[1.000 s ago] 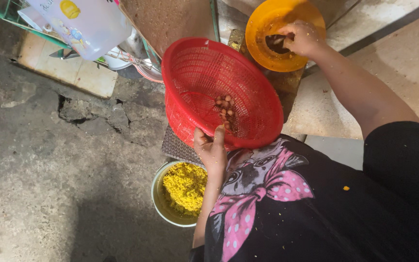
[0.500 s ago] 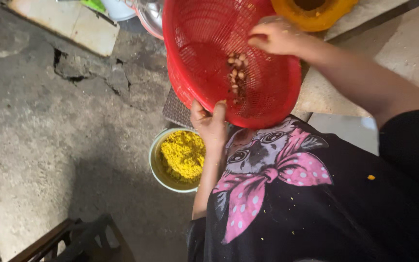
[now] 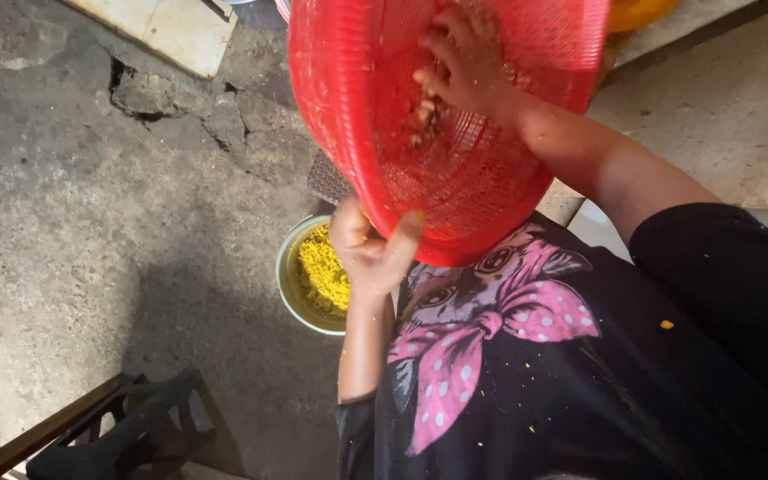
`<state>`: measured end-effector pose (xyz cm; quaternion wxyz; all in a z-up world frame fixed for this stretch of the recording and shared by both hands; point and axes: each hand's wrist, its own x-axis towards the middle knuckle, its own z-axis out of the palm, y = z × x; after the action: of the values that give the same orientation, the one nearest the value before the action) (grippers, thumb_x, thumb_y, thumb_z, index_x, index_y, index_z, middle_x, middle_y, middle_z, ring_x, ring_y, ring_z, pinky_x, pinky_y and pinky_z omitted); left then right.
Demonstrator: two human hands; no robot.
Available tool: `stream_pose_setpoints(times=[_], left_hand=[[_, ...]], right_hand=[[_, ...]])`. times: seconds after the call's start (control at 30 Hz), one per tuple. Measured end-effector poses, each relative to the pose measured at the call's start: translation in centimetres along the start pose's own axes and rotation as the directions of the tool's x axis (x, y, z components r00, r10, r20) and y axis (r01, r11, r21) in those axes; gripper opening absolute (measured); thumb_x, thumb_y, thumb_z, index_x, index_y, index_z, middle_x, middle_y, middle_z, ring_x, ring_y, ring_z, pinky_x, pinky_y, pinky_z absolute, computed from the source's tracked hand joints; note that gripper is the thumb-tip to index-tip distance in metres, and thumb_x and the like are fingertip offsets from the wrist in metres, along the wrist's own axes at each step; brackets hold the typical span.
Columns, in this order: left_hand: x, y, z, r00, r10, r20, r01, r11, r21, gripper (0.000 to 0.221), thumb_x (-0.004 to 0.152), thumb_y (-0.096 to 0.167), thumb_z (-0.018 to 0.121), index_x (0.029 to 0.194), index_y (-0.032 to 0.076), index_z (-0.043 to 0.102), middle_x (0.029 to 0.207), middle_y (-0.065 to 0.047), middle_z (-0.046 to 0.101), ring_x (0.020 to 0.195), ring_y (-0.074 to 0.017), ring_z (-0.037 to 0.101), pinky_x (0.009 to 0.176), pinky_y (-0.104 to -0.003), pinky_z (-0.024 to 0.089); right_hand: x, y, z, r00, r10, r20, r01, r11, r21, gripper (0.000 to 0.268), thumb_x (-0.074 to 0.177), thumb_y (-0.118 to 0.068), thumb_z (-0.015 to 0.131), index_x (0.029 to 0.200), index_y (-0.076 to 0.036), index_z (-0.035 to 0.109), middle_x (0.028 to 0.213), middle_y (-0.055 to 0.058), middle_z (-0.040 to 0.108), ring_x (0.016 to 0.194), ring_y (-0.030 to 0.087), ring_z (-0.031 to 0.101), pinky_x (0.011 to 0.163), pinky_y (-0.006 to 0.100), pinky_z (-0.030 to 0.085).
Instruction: The person uses a red plastic scoop to transfer yellow ground material from a metal bowl into a white bucket. They then pick up a red basket containing brown nuts and transfer the nuts by hand into a yellow bowl.
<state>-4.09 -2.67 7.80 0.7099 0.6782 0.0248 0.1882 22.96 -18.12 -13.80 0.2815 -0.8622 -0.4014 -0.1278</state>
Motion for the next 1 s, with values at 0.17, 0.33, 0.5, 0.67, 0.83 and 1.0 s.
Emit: stream_pose_setpoints(times=[0.17,0.33,0.5,0.67,0.83,1.0], left_hand=[[0.1,2.8,0.9,0.974,0.166,0.153,-0.196,0.959,0.206,0.019,0.082,0.004,0.076,0.083,0.008,0.057,0.077,-0.001,0.057,0.069,-0.0123,0.055,0.063,-0.026,0.043],[0.7,4.3,1.5,0.962,0.191,0.194,-0.233,0.946,0.226,0.022,0.082,0.003,0.075,0.08,0.01,0.054,0.074,-0.003,0.056,0.065,-0.0158,0.056,0.06,-0.028,0.043],[1.1,4.4,2.2,0.898,0.366,0.245,-0.417,0.886,0.201,0.022,0.079,0.003,0.074,0.08,0.01,0.054,0.076,-0.005,0.058,0.068,-0.0211,0.058,0.061,-0.031,0.045],[1.6,3.8,2.6,0.927,0.269,0.26,-0.323,0.926,0.197,0.024,0.08,0.002,0.075,0.08,0.01,0.052,0.075,-0.002,0.055,0.062,-0.0153,0.055,0.061,-0.029,0.043],[2.6,3.1,3.2,0.955,0.136,0.262,-0.17,0.979,0.112,0.024,0.086,0.001,0.075,0.085,0.009,0.053,0.076,0.003,0.051,0.065,-0.0075,0.046,0.062,-0.025,0.039],[2.5,2.2,3.3,0.97,0.066,0.233,-0.119,0.968,0.222,0.018,0.084,-0.002,0.074,0.095,0.005,0.06,0.084,0.002,0.058,0.072,-0.0044,0.05,0.067,-0.023,0.044]], right_hand=[[0.5,-2.2,-1.8,0.976,0.198,-0.094,-0.196,0.98,0.034,0.049,0.104,-0.036,0.068,0.142,-0.01,0.052,0.145,0.014,0.039,0.13,0.032,0.048,0.11,0.052,0.043],[0.7,-2.4,-4.5,0.976,-0.014,-0.219,-0.011,0.993,-0.113,0.058,0.102,-0.043,0.081,0.144,-0.013,0.054,0.143,0.016,0.044,0.133,0.038,0.044,0.11,0.055,0.038],[0.7,-1.1,-6.7,0.931,0.364,0.023,-0.359,0.924,-0.13,0.056,0.103,-0.058,0.075,0.135,-0.014,0.059,0.13,0.014,0.055,0.129,0.039,0.051,0.108,0.059,0.039],[-2.3,-2.8,-4.8,0.979,0.136,-0.148,-0.14,0.99,-0.018,0.048,0.104,-0.033,0.066,0.142,-0.006,0.057,0.121,0.018,0.059,0.114,0.037,0.057,0.099,0.054,0.046],[-3.5,-5.5,-1.9,0.946,0.324,-0.008,-0.285,0.841,0.46,0.032,0.1,-0.028,0.072,0.124,-0.008,0.062,0.111,0.013,0.06,0.091,0.028,0.062,0.083,0.044,0.056],[-4.3,-9.1,0.8,0.907,0.408,0.105,-0.387,0.708,0.59,0.033,0.084,-0.027,0.082,0.109,-0.008,0.071,0.101,0.01,0.072,0.092,0.024,0.071,0.082,0.037,0.056]])
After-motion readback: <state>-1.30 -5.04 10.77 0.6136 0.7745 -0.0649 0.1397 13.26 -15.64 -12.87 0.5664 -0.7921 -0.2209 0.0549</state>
